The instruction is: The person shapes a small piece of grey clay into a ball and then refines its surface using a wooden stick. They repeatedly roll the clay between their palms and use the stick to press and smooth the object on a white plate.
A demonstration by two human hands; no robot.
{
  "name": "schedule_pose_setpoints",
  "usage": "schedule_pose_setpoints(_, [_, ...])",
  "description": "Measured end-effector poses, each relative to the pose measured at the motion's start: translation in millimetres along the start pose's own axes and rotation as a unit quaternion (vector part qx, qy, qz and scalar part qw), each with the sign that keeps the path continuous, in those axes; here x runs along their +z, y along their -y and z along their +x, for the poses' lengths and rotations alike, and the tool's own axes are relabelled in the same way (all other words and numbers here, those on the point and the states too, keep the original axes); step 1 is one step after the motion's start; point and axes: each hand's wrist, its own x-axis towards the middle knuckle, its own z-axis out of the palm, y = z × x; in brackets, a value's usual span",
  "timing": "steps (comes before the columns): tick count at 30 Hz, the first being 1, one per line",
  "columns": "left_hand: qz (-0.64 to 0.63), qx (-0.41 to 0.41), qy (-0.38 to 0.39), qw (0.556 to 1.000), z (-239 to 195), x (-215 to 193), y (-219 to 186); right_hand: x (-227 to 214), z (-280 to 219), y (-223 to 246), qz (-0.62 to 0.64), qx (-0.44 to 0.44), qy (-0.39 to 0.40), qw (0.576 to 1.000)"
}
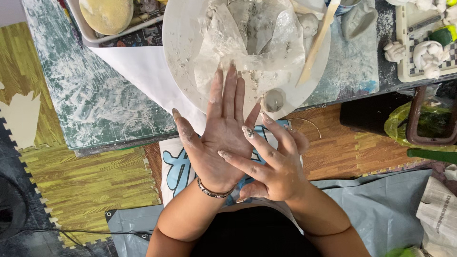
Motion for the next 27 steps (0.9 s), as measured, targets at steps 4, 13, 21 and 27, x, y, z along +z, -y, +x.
schedule_pose_setpoints(4, [-0.017, -0.002, 0.002, 1.0, 3, 0, -2, 1, 3, 3, 0.024, -0.014, -0.012, 1.0])
schedule_pose_setpoints(13, [0.001, 0.012, -0.028, 1.0, 2, 7, -1, -1, -3, 3, -0.007, -0.012, -0.004, 1.0])
schedule_pose_setpoints(21, [0.025, 0.034, -0.027, 0.999, -10, 18, 5, -8, -5, 11, 0.003, -0.022, -0.026, 0.999])
schedule_pose_setpoints(27, [0.042, 0.051, 0.003, 0.998, -28, 24, 6, -13, -10, 24, 0.044, -0.028, -0.048, 0.997])
